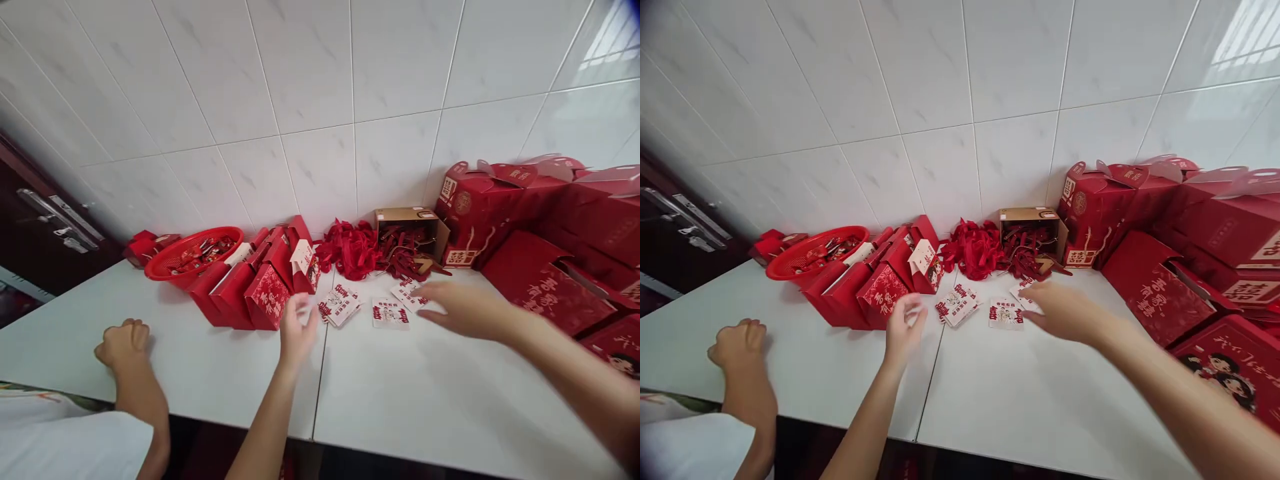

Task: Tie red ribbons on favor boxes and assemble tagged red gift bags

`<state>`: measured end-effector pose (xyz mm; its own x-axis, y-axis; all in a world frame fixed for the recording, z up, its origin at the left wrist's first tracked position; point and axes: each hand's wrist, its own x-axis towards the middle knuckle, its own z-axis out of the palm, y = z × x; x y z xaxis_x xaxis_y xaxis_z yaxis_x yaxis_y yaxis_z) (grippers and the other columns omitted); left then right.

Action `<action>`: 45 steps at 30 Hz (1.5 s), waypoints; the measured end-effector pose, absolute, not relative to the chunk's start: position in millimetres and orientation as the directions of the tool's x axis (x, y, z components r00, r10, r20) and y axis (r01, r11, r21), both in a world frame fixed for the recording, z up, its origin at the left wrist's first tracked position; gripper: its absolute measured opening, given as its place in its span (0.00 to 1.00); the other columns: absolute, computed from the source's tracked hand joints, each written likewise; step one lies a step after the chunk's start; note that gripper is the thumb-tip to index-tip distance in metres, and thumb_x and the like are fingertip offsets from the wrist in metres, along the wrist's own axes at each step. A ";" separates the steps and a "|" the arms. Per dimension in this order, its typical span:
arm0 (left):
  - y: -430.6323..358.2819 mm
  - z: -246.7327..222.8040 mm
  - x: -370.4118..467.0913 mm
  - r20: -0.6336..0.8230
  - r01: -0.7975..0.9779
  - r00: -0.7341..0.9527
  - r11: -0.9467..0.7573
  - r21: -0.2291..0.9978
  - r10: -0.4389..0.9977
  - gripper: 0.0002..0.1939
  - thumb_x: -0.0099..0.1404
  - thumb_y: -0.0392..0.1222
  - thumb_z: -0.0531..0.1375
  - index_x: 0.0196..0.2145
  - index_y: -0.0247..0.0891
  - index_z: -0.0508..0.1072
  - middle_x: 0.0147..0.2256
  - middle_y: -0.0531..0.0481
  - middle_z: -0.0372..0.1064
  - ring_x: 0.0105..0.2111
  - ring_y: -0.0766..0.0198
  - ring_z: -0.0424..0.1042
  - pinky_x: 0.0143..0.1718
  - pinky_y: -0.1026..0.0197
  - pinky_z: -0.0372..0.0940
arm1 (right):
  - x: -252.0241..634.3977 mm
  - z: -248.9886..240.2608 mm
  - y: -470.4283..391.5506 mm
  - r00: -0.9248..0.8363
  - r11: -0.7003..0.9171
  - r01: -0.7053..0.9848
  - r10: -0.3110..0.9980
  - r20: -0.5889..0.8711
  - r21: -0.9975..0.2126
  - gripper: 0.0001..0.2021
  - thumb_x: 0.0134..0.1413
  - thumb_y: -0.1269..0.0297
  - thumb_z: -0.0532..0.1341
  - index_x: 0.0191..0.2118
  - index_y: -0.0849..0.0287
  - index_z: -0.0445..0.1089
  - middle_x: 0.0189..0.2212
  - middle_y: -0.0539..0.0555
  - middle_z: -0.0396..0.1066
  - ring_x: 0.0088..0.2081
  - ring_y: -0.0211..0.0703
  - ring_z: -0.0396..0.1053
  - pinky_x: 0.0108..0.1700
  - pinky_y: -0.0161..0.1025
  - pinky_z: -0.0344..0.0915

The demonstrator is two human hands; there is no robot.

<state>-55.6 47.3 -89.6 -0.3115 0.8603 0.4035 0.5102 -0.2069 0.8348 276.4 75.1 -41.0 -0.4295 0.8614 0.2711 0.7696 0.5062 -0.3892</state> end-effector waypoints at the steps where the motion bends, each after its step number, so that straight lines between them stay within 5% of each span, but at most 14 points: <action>1: 64.3 -85.4 -60.5 0.433 0.540 -0.332 -0.207 0.816 0.838 0.14 0.64 0.41 0.59 0.48 0.38 0.67 0.49 0.38 0.69 0.50 0.54 0.71 0.52 0.51 0.67 | 254.2 -57.6 84.1 -0.490 0.534 0.751 0.845 0.213 -0.389 0.10 0.51 0.63 0.65 0.40 0.52 0.79 0.42 0.59 0.79 0.41 0.56 0.76 0.43 0.48 0.72; 8: 168.5 -66.8 -76.5 0.450 0.665 -0.390 -0.093 0.741 0.803 0.39 0.54 0.34 0.67 0.61 0.31 0.58 0.59 0.27 0.59 0.63 0.39 0.58 0.64 0.39 0.52 | 193.3 -158.5 80.5 -0.450 0.481 0.761 0.875 0.178 -0.436 0.19 0.54 0.67 0.62 0.52 0.60 0.73 0.57 0.65 0.69 0.59 0.63 0.65 0.58 0.60 0.63; 13: 178.3 -61.4 -89.1 0.388 0.627 -0.446 -0.029 0.779 0.806 0.34 0.58 0.32 0.64 0.61 0.33 0.59 0.46 0.33 0.74 0.48 0.44 0.75 0.53 0.40 0.66 | 223.0 -173.1 82.9 -0.358 0.453 0.721 0.892 0.277 -0.524 0.16 0.60 0.63 0.59 0.52 0.56 0.73 0.57 0.59 0.70 0.58 0.54 0.67 0.58 0.51 0.66; 18: 102.6 -40.9 -80.7 0.477 0.513 -0.402 -0.239 0.824 0.782 0.39 0.59 0.42 0.65 0.65 0.44 0.56 0.49 0.42 0.75 0.49 0.53 0.76 0.51 0.52 0.71 | 261.8 -166.2 131.6 -0.038 0.278 0.754 0.923 0.383 -0.596 0.14 0.64 0.64 0.53 0.45 0.58 0.75 0.47 0.62 0.73 0.50 0.56 0.71 0.52 0.54 0.69; 22: 36.1 -58.0 -56.9 0.379 0.449 -0.307 -0.218 0.867 0.873 0.23 0.55 0.51 0.68 0.47 0.40 0.76 0.43 0.43 0.78 0.42 0.52 0.78 0.44 0.58 0.74 | 256.2 -153.7 175.9 0.056 0.217 0.748 0.921 0.385 -0.628 0.10 0.64 0.66 0.56 0.44 0.60 0.74 0.43 0.60 0.73 0.43 0.49 0.72 0.47 0.49 0.71; 25: 10.6 -84.9 -35.1 0.166 0.371 -0.108 -0.115 0.921 0.980 0.17 0.57 0.52 0.67 0.39 0.37 0.78 0.35 0.43 0.78 0.35 0.53 0.78 0.37 0.59 0.75 | 226.2 -146.6 197.2 0.023 0.228 0.738 0.932 0.361 -0.635 0.09 0.65 0.63 0.59 0.46 0.60 0.71 0.45 0.56 0.72 0.43 0.43 0.72 0.47 0.46 0.71; 29: -5.6 -105.2 -9.7 0.175 0.284 -0.119 -0.136 0.949 0.977 0.15 0.61 0.53 0.64 0.32 0.38 0.78 0.38 0.41 0.75 0.42 0.53 0.75 0.41 0.60 0.73 | 194.5 -144.9 214.1 0.081 0.156 0.744 0.944 0.319 -0.650 0.11 0.64 0.61 0.60 0.47 0.61 0.70 0.46 0.56 0.72 0.44 0.44 0.72 0.47 0.47 0.72; 37: -22.9 -109.0 13.9 0.156 0.129 -0.033 -0.151 0.980 0.987 0.14 0.62 0.54 0.63 0.33 0.41 0.78 0.40 0.42 0.74 0.45 0.52 0.73 0.45 0.57 0.70 | 234.2 -141.7 242.0 0.430 -0.098 0.654 0.864 0.261 -0.750 0.15 0.65 0.59 0.59 0.54 0.59 0.67 0.53 0.58 0.68 0.50 0.48 0.70 0.50 0.51 0.70; 45: -20.3 -118.1 22.0 0.230 0.144 0.100 -0.243 0.959 0.968 0.12 0.66 0.51 0.60 0.36 0.40 0.77 0.36 0.45 0.73 0.39 0.57 0.74 0.42 0.60 0.69 | 254.3 -142.7 253.0 0.316 -0.134 0.569 0.947 0.066 -0.811 0.15 0.64 0.60 0.61 0.53 0.60 0.68 0.51 0.57 0.69 0.47 0.47 0.71 0.48 0.50 0.71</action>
